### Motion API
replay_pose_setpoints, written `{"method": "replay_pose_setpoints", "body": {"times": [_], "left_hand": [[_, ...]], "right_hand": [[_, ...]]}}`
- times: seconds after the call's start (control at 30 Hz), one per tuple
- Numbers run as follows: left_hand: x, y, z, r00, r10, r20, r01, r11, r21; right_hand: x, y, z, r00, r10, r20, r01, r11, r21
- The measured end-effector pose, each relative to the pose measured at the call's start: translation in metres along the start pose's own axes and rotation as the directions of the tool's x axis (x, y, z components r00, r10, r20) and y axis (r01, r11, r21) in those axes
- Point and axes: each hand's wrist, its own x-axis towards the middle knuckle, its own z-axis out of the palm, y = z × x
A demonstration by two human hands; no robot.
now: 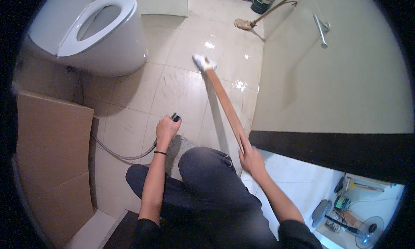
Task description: The person scrubs the inside of a white toilet bowl with a long-handled brush, then flushes the toilet. They continue by scrubbing the tiled floor around the toilet and rinsing the area with a handheld bidet sprayer.
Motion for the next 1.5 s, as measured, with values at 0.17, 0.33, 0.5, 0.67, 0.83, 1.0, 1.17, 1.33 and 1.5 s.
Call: {"method": "replay_pose_setpoints", "body": {"times": [0.17,0.33,0.5,0.67,0.83,1.0,1.17,1.33,1.5], "left_hand": [[-0.002,0.027,0.015,0.985,0.155,0.074,-0.157,0.987,0.017],[-0.017,0.088,0.074,0.914,0.331,0.236,-0.338,0.941,-0.010],[0.020,0.105,0.118,0.968,0.205,0.143,-0.202,0.979,-0.040],[0.092,0.096,0.087,0.994,0.083,-0.074,-0.090,0.992,-0.087],[0.125,0.127,0.021,0.942,0.114,-0.315,-0.155,0.982,-0.108],[0.130,0.143,-0.037,0.913,0.049,-0.405,-0.117,0.983,-0.145],[0.109,0.140,-0.052,0.918,0.113,-0.380,-0.196,0.963,-0.187],[0.105,0.141,-0.069,0.917,0.192,-0.351,-0.294,0.918,-0.265],[0.102,0.145,-0.073,0.924,0.225,-0.310,-0.313,0.910,-0.272]], "right_hand": [[-0.090,0.018,-0.027,0.985,0.115,0.129,-0.111,0.993,-0.036],[-0.074,0.008,-0.049,0.972,0.214,0.093,-0.223,0.970,0.100],[-0.072,0.029,-0.062,0.959,0.277,0.063,-0.284,0.930,0.233],[-0.075,0.040,-0.065,0.954,0.294,0.065,-0.300,0.919,0.257],[-0.080,0.050,-0.059,0.974,0.223,0.044,-0.227,0.948,0.223],[-0.085,0.063,-0.048,0.993,0.115,0.026,-0.117,0.991,0.065],[0.028,0.018,-0.036,0.994,-0.045,-0.102,0.043,0.999,-0.019],[0.201,-0.052,-0.050,0.984,-0.089,-0.156,0.093,0.996,0.018],[0.255,-0.088,-0.073,0.989,-0.085,-0.118,0.087,0.996,0.010]]}}
